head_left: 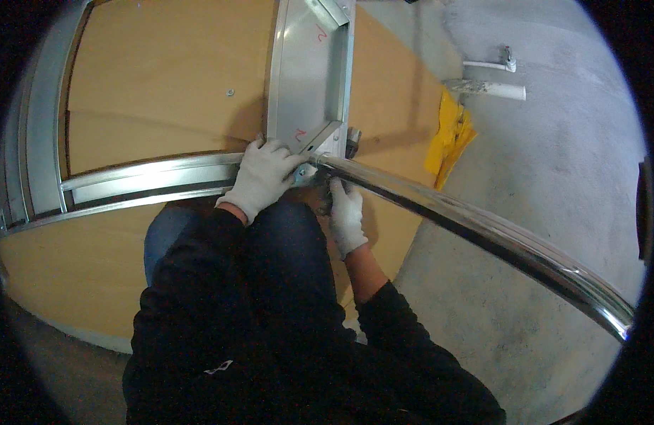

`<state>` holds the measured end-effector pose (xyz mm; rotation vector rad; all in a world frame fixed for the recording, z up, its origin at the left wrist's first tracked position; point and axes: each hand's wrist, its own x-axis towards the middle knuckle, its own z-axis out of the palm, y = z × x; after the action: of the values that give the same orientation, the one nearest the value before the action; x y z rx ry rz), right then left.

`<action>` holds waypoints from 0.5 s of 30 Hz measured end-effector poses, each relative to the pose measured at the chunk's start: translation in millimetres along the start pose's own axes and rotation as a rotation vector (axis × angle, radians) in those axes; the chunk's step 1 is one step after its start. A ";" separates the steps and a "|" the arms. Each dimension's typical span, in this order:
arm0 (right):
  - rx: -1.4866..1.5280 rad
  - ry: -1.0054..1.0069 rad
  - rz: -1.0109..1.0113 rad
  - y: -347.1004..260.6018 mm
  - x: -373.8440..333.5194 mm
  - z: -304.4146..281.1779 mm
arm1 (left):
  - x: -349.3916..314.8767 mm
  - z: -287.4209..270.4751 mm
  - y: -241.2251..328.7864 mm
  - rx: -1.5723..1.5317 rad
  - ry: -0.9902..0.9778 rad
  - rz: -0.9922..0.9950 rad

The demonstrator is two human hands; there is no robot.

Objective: The person assembles a metal frame structure on the floor. They use a wrench to tighten bolts at the joints of the frame and then attach a vertical metal pole to the corner of the frame.

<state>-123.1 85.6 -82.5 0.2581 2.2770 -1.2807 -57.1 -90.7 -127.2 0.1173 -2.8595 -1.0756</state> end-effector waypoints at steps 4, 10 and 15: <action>-0.690 -0.101 -0.207 18.0 15.7 -44.9 | 0.6 -1.0 -0.3 -0.025 0.006 0.005; -0.932 -0.097 -0.281 15.3 30.7 -62.9 | 1.4 -2.1 1.0 -0.019 0.003 -0.001; -1.063 -0.079 -0.546 4.0 33.0 -60.2 | -0.8 -1.6 -0.5 -0.029 -0.015 -0.009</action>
<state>-170.0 135.6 -77.0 -0.8024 2.6836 -0.1119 -56.1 -92.1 -126.3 0.1205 -2.8577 -1.1242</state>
